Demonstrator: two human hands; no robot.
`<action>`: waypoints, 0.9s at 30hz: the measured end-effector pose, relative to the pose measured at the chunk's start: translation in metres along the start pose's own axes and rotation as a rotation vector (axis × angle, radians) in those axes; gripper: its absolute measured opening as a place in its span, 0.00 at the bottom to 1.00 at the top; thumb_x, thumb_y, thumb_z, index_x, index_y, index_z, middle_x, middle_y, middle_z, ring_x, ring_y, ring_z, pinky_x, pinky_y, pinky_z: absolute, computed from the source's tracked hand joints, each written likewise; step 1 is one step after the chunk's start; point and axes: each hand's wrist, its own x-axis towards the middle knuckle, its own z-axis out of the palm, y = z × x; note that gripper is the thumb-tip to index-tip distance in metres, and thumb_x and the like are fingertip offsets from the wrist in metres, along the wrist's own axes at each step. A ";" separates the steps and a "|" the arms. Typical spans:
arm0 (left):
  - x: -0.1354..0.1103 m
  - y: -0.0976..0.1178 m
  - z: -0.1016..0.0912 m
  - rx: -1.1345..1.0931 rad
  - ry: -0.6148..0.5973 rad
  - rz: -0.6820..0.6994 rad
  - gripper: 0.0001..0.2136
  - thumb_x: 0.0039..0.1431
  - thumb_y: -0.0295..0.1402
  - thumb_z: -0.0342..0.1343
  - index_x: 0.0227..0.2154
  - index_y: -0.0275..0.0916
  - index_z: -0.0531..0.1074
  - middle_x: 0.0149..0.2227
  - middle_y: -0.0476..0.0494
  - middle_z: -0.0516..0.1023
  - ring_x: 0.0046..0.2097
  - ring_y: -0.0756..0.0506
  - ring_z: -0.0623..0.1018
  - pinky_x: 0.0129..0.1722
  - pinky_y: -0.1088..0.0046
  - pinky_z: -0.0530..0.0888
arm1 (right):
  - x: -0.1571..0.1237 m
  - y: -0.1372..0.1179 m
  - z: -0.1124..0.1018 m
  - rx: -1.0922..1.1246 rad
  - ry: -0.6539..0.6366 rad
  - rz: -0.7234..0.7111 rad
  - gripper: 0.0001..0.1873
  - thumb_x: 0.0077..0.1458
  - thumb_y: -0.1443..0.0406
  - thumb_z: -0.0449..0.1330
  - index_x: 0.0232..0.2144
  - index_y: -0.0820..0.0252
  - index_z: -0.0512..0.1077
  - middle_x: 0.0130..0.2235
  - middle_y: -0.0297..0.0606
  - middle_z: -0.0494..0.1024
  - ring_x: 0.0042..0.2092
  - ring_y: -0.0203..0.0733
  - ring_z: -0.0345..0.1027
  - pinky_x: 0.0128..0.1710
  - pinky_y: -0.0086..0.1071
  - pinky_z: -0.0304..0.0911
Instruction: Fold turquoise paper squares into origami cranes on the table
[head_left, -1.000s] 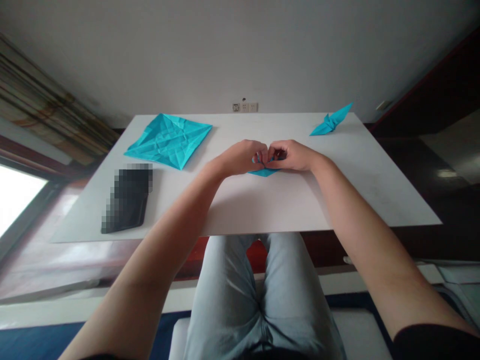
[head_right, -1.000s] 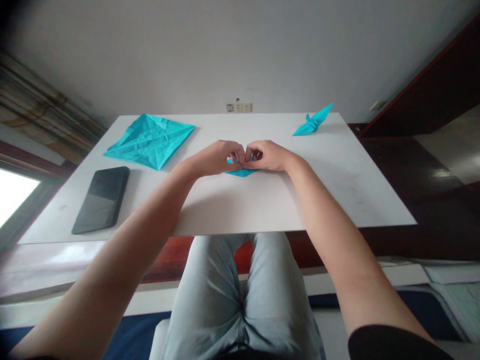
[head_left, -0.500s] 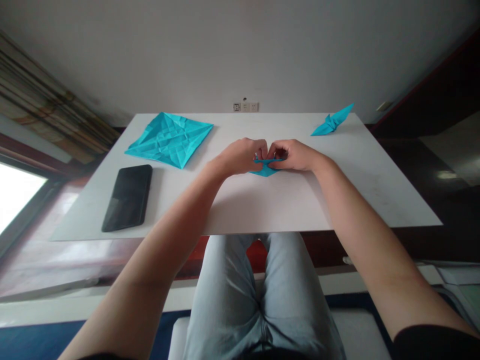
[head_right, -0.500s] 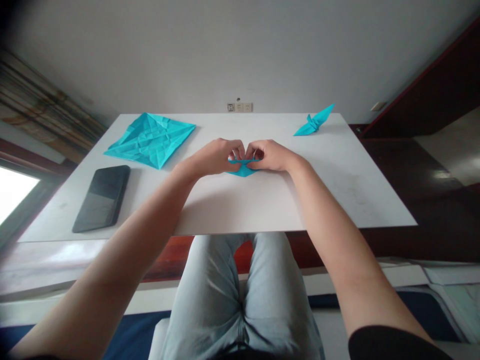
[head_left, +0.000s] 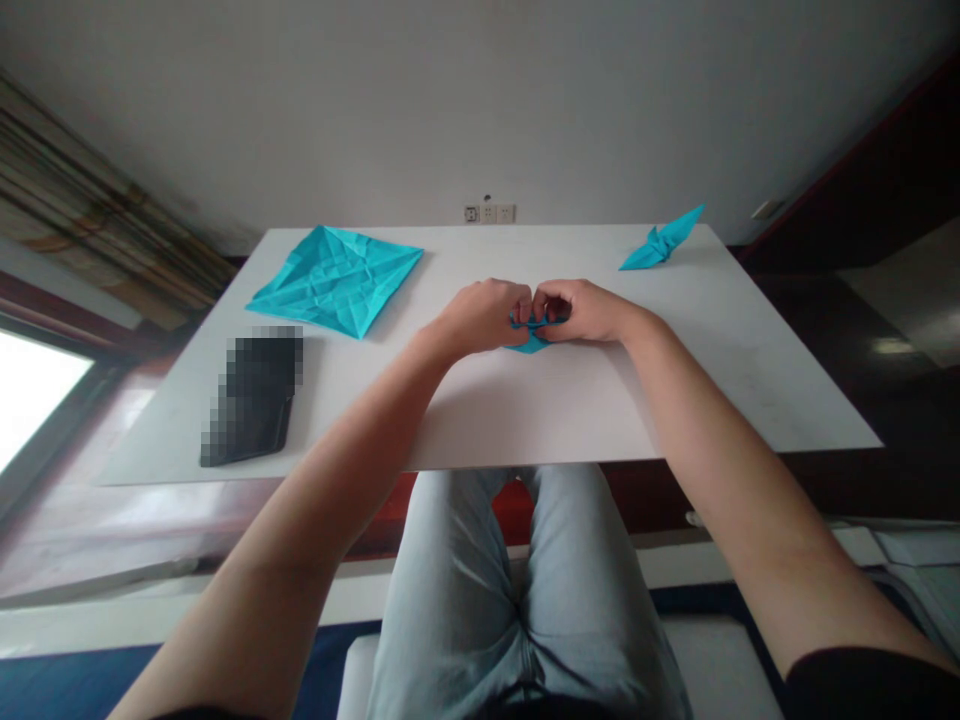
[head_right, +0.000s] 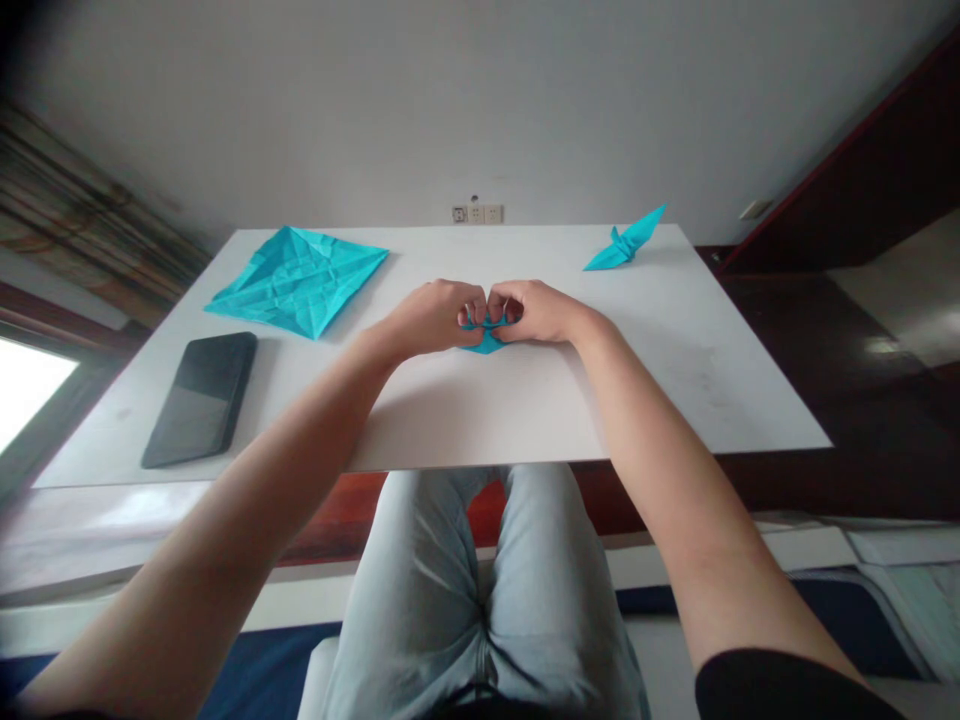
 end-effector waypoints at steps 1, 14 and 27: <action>0.000 -0.001 0.000 -0.013 -0.005 0.014 0.12 0.55 0.28 0.68 0.43 0.42 0.88 0.42 0.45 0.91 0.43 0.40 0.88 0.43 0.69 0.78 | 0.000 0.001 0.000 -0.001 -0.004 -0.002 0.18 0.44 0.56 0.79 0.35 0.53 0.78 0.33 0.32 0.79 0.37 0.44 0.69 0.40 0.37 0.62; -0.001 -0.018 -0.012 -0.105 -0.121 0.180 0.10 0.64 0.39 0.68 0.42 0.44 0.91 0.43 0.43 0.90 0.46 0.41 0.87 0.49 0.69 0.78 | 0.000 0.004 -0.009 -0.094 -0.081 -0.059 0.21 0.53 0.45 0.78 0.37 0.53 0.86 0.44 0.41 0.80 0.43 0.49 0.71 0.46 0.42 0.68; 0.000 -0.026 -0.005 -0.029 -0.096 -0.034 0.23 0.53 0.53 0.76 0.43 0.39 0.89 0.44 0.34 0.88 0.47 0.34 0.86 0.45 0.64 0.80 | -0.005 0.007 -0.017 -0.173 -0.040 0.033 0.26 0.43 0.44 0.84 0.34 0.51 0.82 0.45 0.41 0.77 0.43 0.51 0.72 0.45 0.45 0.72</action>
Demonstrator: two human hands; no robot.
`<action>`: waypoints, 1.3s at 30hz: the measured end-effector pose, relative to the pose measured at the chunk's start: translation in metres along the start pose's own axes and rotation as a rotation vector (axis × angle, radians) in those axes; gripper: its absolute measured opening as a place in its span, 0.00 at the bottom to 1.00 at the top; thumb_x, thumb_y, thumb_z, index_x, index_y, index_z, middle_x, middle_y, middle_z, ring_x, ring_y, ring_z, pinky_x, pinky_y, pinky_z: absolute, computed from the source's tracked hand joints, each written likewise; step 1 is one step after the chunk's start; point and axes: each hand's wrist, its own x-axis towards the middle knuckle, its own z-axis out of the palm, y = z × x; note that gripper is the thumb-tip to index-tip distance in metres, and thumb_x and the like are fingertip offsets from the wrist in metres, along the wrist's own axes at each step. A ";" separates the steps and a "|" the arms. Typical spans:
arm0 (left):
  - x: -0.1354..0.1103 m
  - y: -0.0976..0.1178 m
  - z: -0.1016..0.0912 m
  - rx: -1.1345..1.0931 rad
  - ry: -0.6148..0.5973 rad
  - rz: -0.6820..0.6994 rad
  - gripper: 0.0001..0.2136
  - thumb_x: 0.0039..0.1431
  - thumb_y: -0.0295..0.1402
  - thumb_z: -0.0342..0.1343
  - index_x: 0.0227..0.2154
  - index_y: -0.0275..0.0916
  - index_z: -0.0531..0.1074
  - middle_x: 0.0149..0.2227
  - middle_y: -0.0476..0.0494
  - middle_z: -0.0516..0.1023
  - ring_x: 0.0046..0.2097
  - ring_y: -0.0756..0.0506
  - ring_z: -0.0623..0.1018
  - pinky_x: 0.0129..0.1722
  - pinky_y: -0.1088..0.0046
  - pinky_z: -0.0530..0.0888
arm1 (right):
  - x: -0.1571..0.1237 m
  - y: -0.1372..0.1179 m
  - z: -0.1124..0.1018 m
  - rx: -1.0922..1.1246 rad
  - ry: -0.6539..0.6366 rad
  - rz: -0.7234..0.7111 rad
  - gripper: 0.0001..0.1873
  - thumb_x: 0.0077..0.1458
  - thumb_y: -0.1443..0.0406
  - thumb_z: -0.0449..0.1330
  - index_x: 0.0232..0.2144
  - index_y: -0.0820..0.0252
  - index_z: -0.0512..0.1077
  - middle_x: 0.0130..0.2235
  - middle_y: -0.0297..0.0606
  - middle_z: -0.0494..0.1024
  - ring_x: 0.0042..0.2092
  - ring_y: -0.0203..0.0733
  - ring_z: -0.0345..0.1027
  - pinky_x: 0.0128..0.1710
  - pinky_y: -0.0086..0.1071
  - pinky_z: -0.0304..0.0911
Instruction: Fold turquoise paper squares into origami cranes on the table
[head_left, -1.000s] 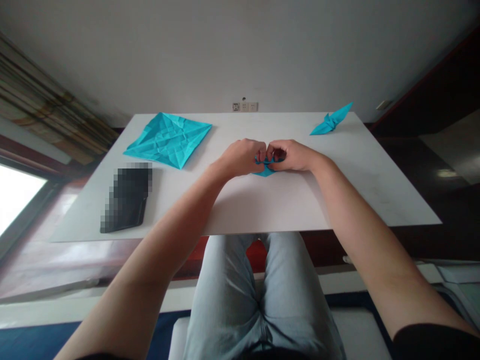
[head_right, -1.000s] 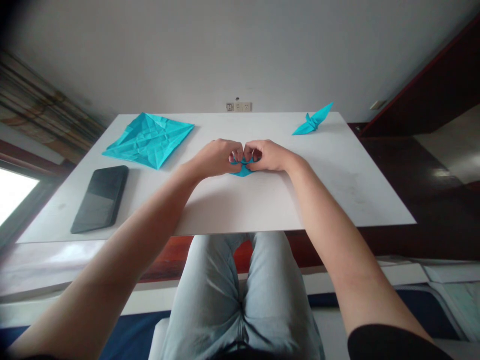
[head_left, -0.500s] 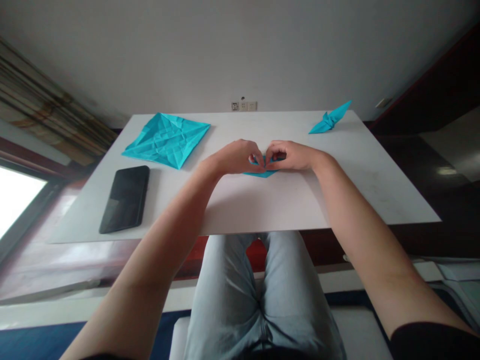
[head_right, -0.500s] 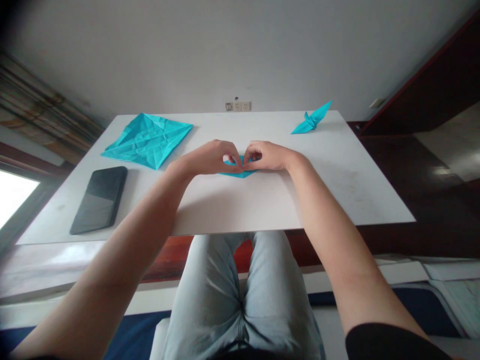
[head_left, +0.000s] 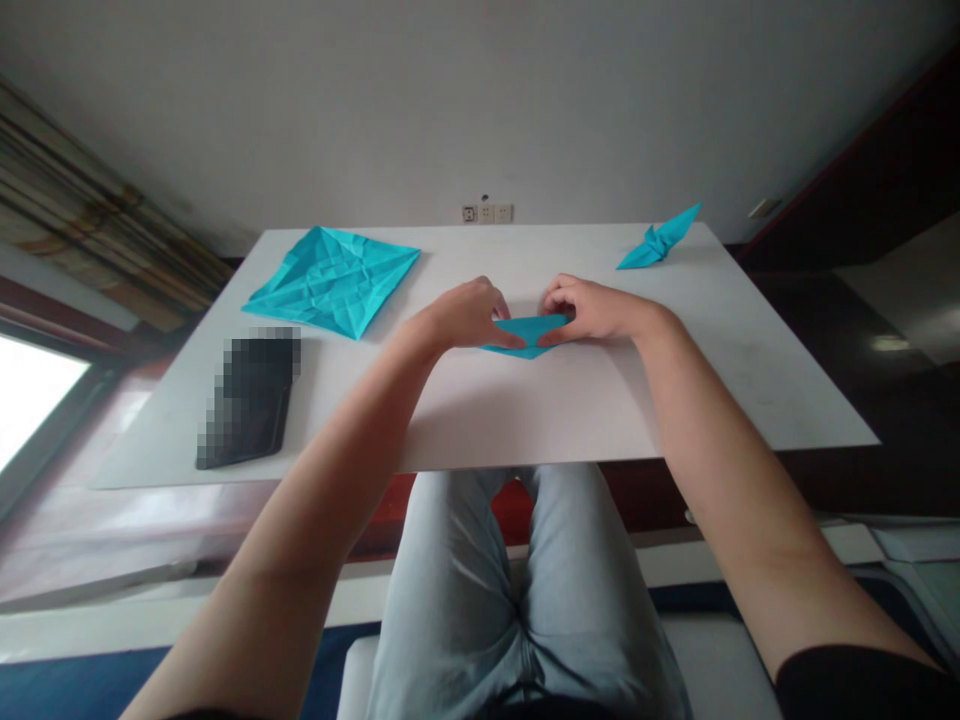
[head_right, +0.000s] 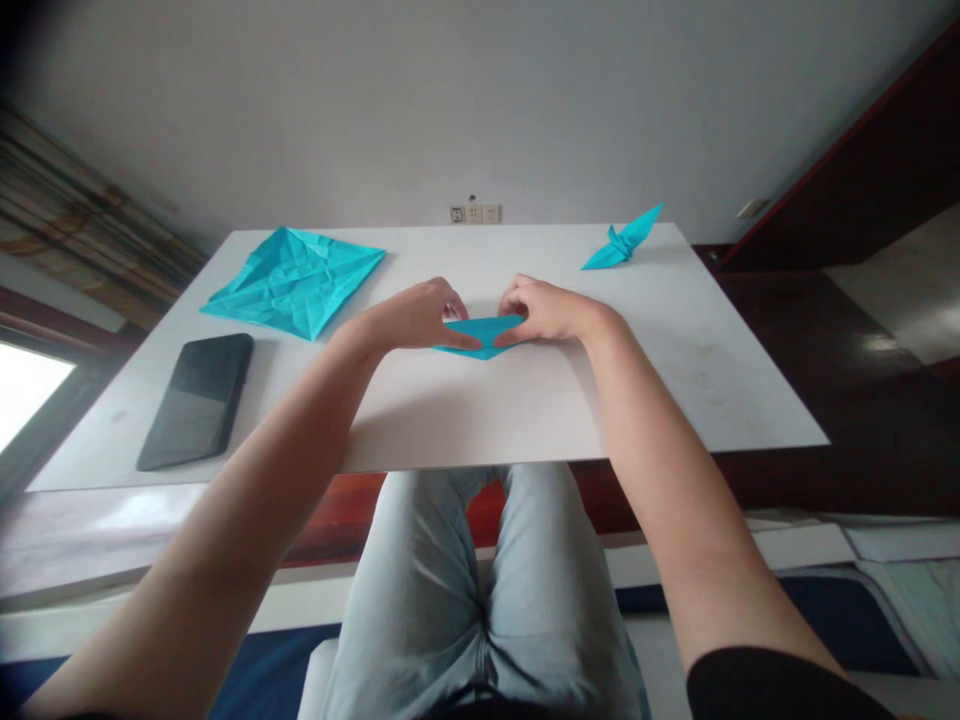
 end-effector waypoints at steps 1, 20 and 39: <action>0.000 0.002 -0.001 0.006 -0.013 -0.005 0.23 0.54 0.53 0.75 0.42 0.39 0.89 0.43 0.36 0.89 0.46 0.34 0.86 0.44 0.64 0.79 | 0.000 -0.002 0.000 0.005 -0.017 0.017 0.26 0.43 0.45 0.84 0.34 0.52 0.81 0.43 0.40 0.78 0.42 0.50 0.72 0.43 0.44 0.70; 0.004 0.007 -0.005 -0.120 0.380 0.068 0.08 0.62 0.30 0.63 0.43 0.41 0.83 0.45 0.41 0.87 0.46 0.42 0.83 0.49 0.65 0.78 | -0.003 -0.021 -0.007 -0.053 0.425 -0.127 0.19 0.60 0.44 0.76 0.38 0.49 0.81 0.43 0.42 0.81 0.50 0.59 0.70 0.56 0.51 0.63; -0.001 -0.010 -0.005 -0.032 0.051 0.194 0.16 0.61 0.42 0.72 0.50 0.46 0.89 0.56 0.42 0.90 0.56 0.38 0.87 0.60 0.66 0.79 | -0.004 0.001 -0.007 -0.130 0.154 -0.115 0.23 0.44 0.44 0.85 0.35 0.49 0.86 0.43 0.40 0.85 0.49 0.57 0.74 0.57 0.48 0.62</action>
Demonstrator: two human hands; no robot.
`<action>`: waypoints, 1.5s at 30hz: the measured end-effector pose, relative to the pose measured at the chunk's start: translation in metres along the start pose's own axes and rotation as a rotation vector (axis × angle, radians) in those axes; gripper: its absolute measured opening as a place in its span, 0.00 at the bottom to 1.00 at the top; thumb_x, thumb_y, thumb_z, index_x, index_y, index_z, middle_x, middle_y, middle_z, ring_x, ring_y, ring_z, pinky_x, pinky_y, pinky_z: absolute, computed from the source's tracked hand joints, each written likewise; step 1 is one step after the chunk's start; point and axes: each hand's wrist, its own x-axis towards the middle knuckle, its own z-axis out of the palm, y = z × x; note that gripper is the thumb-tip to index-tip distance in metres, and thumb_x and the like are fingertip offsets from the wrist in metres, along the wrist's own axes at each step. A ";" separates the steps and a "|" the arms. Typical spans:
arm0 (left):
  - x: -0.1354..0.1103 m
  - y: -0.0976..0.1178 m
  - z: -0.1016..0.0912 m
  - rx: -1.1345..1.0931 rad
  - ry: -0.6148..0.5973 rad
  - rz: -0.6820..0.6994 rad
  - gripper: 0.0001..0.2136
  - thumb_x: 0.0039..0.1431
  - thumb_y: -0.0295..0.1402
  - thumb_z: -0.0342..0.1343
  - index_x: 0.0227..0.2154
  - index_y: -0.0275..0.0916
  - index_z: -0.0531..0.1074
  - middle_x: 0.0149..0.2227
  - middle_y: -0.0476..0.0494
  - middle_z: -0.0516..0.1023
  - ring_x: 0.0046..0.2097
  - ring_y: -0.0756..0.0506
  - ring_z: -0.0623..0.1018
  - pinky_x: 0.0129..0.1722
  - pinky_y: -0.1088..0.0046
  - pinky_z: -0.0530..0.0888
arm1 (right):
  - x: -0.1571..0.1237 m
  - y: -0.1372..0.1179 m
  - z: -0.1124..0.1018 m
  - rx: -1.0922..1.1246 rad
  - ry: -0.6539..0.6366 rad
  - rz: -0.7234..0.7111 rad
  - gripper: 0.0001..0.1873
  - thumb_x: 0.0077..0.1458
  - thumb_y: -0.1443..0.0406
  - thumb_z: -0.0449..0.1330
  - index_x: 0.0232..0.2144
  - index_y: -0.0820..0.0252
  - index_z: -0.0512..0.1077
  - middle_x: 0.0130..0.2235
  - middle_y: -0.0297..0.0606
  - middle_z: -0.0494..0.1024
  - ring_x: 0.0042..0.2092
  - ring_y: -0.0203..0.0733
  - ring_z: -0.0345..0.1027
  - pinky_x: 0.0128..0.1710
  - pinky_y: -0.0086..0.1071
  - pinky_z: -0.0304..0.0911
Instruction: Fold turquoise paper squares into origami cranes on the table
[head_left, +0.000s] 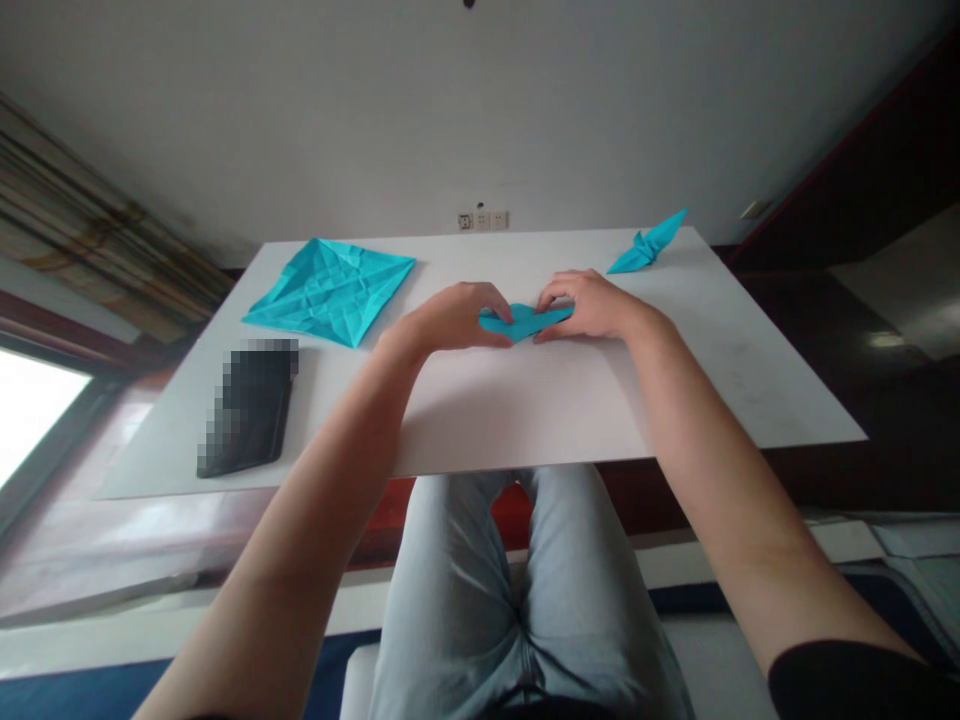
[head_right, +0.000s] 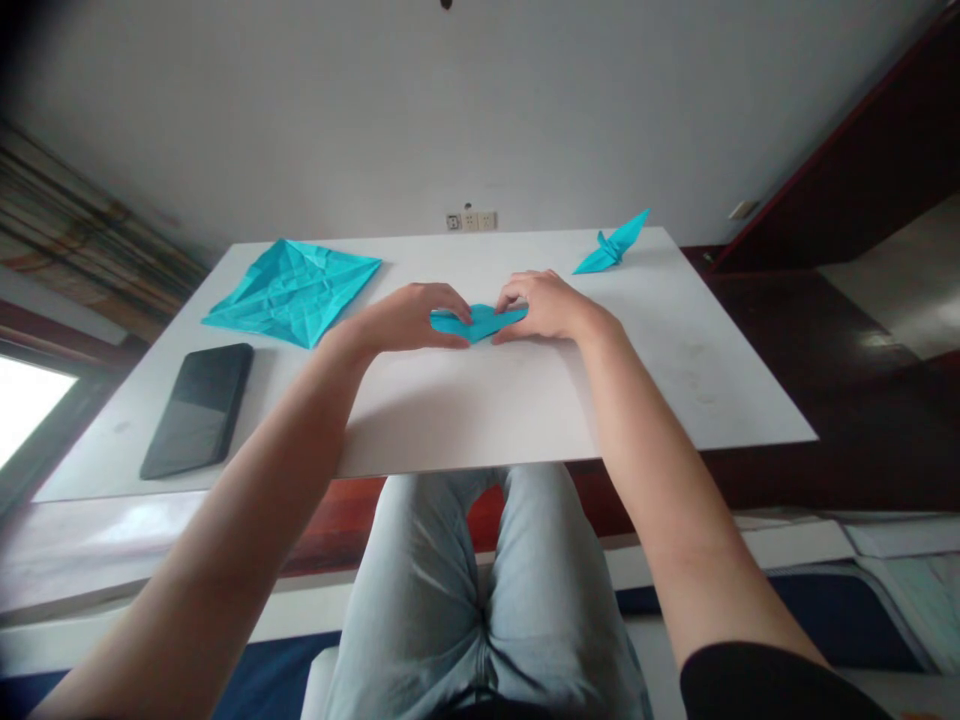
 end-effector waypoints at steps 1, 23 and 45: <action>0.000 0.000 0.000 -0.004 -0.002 0.004 0.17 0.60 0.44 0.73 0.50 0.46 0.90 0.57 0.42 0.90 0.56 0.38 0.87 0.60 0.65 0.79 | -0.001 -0.001 -0.001 -0.016 0.005 -0.006 0.25 0.42 0.43 0.85 0.35 0.48 0.87 0.44 0.41 0.85 0.51 0.59 0.74 0.60 0.51 0.61; 0.008 -0.001 0.015 0.012 0.097 -0.057 0.11 0.67 0.38 0.65 0.47 0.42 0.90 0.49 0.40 0.91 0.50 0.38 0.88 0.54 0.66 0.79 | 0.002 -0.009 0.014 0.188 -0.032 0.138 0.21 0.54 0.49 0.79 0.42 0.54 0.82 0.33 0.34 0.80 0.35 0.43 0.68 0.39 0.38 0.60; 0.017 -0.006 0.032 -0.086 0.207 0.042 0.08 0.63 0.34 0.68 0.43 0.41 0.89 0.49 0.38 0.88 0.52 0.37 0.86 0.58 0.60 0.80 | 0.015 0.005 0.028 0.053 0.205 -0.008 0.07 0.59 0.59 0.73 0.36 0.56 0.84 0.41 0.42 0.84 0.40 0.49 0.71 0.46 0.41 0.67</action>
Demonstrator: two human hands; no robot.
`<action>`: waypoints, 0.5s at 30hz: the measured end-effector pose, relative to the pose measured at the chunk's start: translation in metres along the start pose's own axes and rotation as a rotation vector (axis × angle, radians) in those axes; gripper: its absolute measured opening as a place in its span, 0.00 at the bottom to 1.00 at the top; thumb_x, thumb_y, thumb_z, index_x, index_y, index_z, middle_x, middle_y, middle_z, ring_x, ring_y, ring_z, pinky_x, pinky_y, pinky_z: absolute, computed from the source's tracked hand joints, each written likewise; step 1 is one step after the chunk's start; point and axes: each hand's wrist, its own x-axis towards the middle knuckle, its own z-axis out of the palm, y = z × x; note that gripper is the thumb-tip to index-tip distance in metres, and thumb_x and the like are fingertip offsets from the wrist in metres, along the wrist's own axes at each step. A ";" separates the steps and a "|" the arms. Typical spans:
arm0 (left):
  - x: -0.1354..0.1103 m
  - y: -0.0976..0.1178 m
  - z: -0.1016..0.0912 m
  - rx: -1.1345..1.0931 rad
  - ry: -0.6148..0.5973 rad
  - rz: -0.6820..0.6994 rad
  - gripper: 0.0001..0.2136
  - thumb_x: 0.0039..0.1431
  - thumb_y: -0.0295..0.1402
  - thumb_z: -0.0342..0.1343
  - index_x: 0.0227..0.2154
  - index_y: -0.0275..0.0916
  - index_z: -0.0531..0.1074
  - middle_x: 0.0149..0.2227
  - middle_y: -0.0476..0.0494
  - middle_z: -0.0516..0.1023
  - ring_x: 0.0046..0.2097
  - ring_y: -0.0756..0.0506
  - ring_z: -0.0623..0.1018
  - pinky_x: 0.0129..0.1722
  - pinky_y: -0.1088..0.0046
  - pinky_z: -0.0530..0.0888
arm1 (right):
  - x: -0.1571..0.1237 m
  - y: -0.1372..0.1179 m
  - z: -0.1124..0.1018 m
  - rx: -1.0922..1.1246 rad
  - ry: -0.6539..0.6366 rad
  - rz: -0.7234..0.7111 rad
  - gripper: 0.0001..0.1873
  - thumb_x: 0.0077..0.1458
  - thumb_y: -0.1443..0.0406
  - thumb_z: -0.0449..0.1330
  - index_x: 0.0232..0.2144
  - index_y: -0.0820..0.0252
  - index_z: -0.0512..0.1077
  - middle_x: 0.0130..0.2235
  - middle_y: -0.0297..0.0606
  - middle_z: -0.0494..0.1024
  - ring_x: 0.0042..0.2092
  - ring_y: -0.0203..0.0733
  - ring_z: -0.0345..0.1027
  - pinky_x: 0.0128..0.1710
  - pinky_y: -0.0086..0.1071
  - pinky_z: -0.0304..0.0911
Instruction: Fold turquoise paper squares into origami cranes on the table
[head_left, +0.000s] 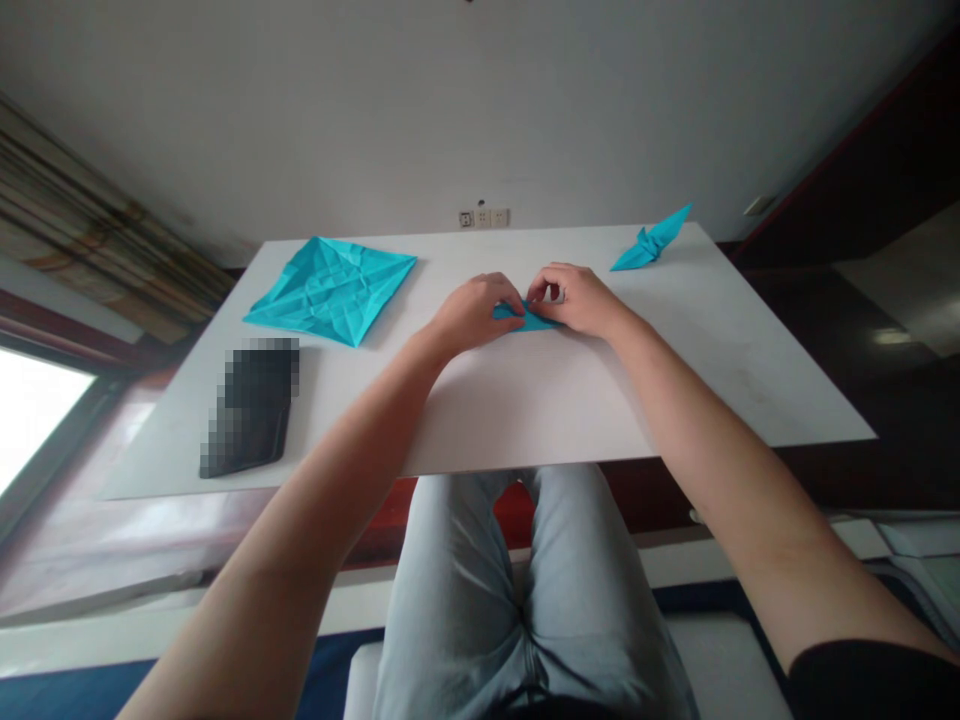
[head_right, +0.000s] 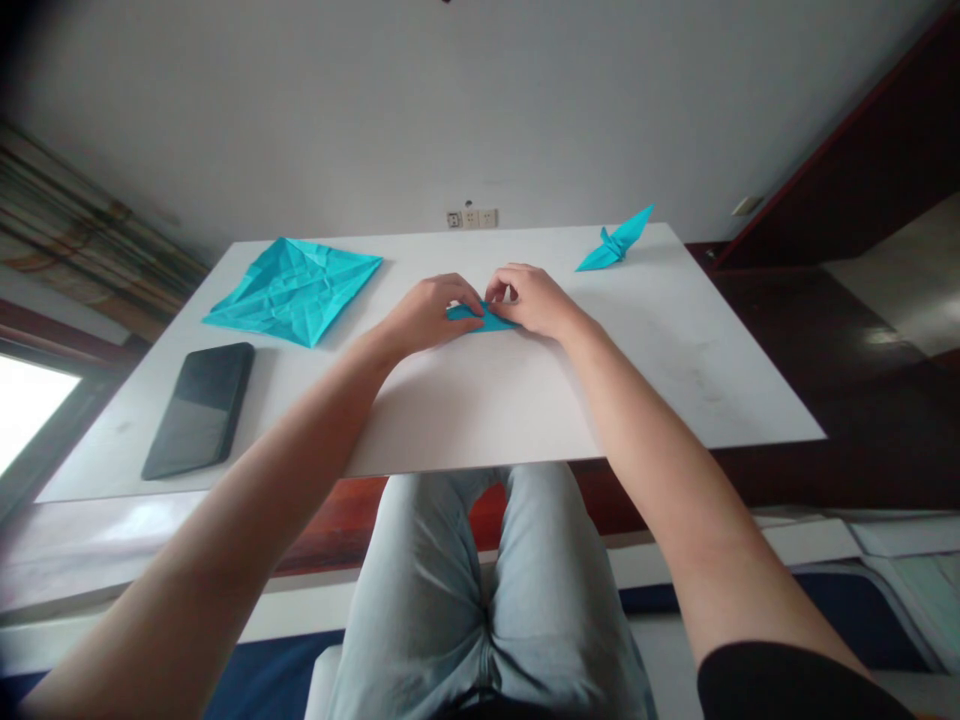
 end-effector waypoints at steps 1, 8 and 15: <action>0.000 0.002 -0.001 0.002 0.005 0.003 0.08 0.63 0.33 0.68 0.43 0.41 0.89 0.49 0.39 0.88 0.52 0.38 0.86 0.58 0.60 0.80 | 0.000 -0.001 -0.001 -0.004 -0.009 -0.004 0.07 0.59 0.59 0.73 0.36 0.55 0.85 0.40 0.42 0.84 0.40 0.48 0.71 0.45 0.41 0.66; -0.001 0.008 -0.004 0.027 -0.036 -0.060 0.08 0.63 0.31 0.68 0.44 0.40 0.88 0.44 0.42 0.90 0.48 0.39 0.88 0.54 0.63 0.80 | -0.002 0.001 -0.005 -0.025 -0.088 0.009 0.10 0.62 0.56 0.72 0.36 0.55 0.87 0.39 0.41 0.84 0.37 0.46 0.71 0.44 0.41 0.66; -0.002 0.011 -0.003 -0.009 -0.021 -0.120 0.11 0.63 0.31 0.70 0.48 0.40 0.86 0.47 0.41 0.90 0.48 0.40 0.88 0.52 0.65 0.81 | -0.002 0.002 -0.001 -0.046 -0.041 0.122 0.13 0.58 0.53 0.77 0.38 0.55 0.87 0.40 0.42 0.85 0.39 0.48 0.74 0.44 0.41 0.67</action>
